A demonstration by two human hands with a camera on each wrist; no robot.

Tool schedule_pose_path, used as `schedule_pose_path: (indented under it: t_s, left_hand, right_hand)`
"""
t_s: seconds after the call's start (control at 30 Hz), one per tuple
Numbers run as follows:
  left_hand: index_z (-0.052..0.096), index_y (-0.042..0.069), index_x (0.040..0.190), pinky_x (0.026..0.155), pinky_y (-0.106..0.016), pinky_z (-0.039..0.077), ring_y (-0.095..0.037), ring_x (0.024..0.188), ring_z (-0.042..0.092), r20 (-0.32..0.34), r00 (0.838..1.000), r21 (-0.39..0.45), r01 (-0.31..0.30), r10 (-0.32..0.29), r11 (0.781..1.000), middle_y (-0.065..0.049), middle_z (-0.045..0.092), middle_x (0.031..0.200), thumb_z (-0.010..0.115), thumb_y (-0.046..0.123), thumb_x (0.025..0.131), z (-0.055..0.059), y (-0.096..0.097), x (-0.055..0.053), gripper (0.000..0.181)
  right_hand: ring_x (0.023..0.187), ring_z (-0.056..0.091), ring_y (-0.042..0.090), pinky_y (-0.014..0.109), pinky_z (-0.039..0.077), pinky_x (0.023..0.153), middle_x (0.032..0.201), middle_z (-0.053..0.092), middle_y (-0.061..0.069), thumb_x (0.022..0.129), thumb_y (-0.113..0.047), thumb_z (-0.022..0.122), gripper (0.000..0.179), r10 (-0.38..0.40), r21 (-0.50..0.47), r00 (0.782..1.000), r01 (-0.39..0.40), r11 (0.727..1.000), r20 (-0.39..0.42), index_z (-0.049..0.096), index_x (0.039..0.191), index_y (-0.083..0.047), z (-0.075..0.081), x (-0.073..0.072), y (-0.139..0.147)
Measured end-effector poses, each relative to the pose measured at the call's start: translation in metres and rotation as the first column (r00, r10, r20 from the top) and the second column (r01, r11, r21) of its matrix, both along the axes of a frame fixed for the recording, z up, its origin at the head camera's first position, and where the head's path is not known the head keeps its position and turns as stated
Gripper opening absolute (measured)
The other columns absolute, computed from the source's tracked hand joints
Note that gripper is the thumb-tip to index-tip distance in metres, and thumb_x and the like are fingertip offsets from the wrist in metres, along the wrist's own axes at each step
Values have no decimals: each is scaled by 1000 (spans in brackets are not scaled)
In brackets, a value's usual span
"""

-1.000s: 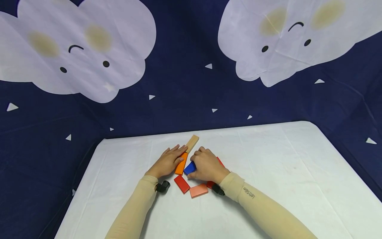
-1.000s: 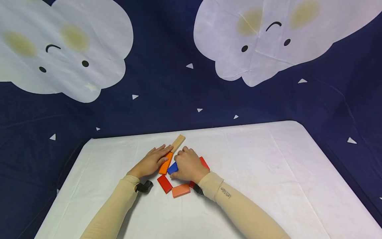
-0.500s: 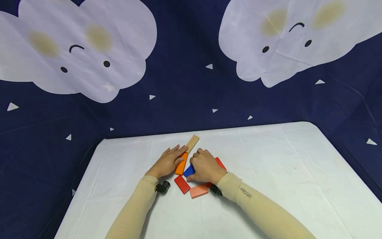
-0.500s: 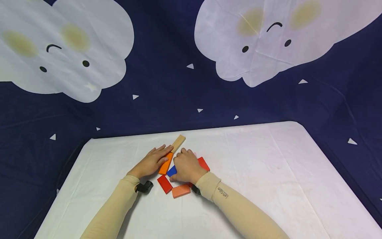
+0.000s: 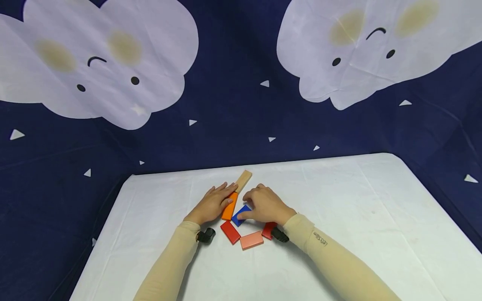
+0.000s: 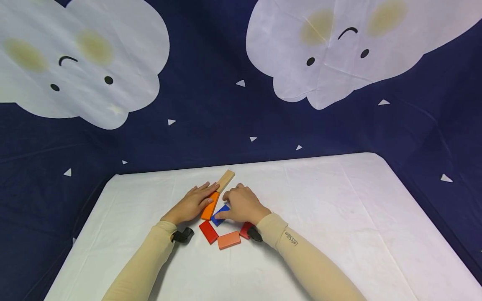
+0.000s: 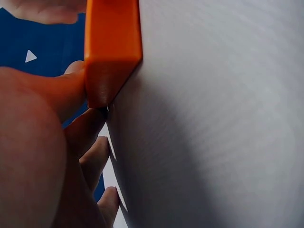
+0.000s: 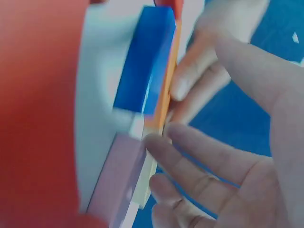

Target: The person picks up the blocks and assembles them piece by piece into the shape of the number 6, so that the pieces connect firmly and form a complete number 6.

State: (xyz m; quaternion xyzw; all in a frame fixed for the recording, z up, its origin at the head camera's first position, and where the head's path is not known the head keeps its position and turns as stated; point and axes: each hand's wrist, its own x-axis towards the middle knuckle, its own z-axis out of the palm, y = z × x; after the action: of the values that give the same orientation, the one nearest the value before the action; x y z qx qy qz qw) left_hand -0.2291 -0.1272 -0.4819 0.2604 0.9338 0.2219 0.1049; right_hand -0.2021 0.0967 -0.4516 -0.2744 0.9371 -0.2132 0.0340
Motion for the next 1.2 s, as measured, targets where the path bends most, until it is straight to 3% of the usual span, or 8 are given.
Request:
schedule_pose_path:
  t_s: [0.1,0.23,0.4,0.53,0.8,1.0,1.2]
  left_hand:
    - [37,20,158,123,-54,10,-25,152,23,-3,1000,-4,0,0,1000,-2,37,160,47,30,108,1,0,0,52]
    - [36,20,158,123,-54,10,-26,152,23,-5,1000,-10,2,-2,1000,-3,36,160,47,30,108,0,0,0,52]
    - [36,20,158,123,-53,10,-25,152,22,0,1000,-21,-7,7,1000,-2,36,160,47,30,108,0,1,0,52]
    - [36,21,158,123,-52,9,-24,152,22,4,1000,-19,-9,10,1000,-2,36,160,47,30,108,-1,2,0,52]
    - [34,22,158,124,-51,9,-23,152,21,8,1000,-32,-12,13,999,0,35,161,46,32,108,-1,1,0,53]
    - [34,22,158,123,-51,9,-23,153,21,13,1000,-31,-17,18,999,0,35,161,46,32,108,-1,1,0,53]
    - [35,21,158,123,-52,9,-23,152,21,7,1000,-23,-16,16,1000,-1,35,161,46,31,108,-1,0,0,53]
  right_hand:
    - [99,56,22,38,48,91,105,74,4,84,-40,81,46,-25,-75,1000,25,997,6,75,113,-5,2,-5,14]
    - [108,57,27,42,46,100,115,73,7,86,-32,80,41,-63,-104,998,63,993,-2,73,117,-5,6,-8,29]
    - [109,57,30,44,46,100,117,72,10,87,-27,80,39,-98,-70,995,96,993,-23,73,118,-5,4,-11,41]
    - [102,59,33,46,48,94,108,73,13,86,-24,79,35,-167,-9,985,167,986,-43,74,116,-6,1,-12,43]
    - [92,61,37,49,51,87,101,73,18,84,-40,80,51,-317,71,948,316,946,3,72,115,-1,0,-9,36]
    - [82,58,32,47,51,81,85,69,14,81,-53,79,59,-350,145,937,348,926,-15,72,101,2,-3,-8,25]
    - [84,58,34,49,51,82,86,68,17,79,-57,79,62,-369,194,928,372,908,-51,70,94,3,-4,-7,15]
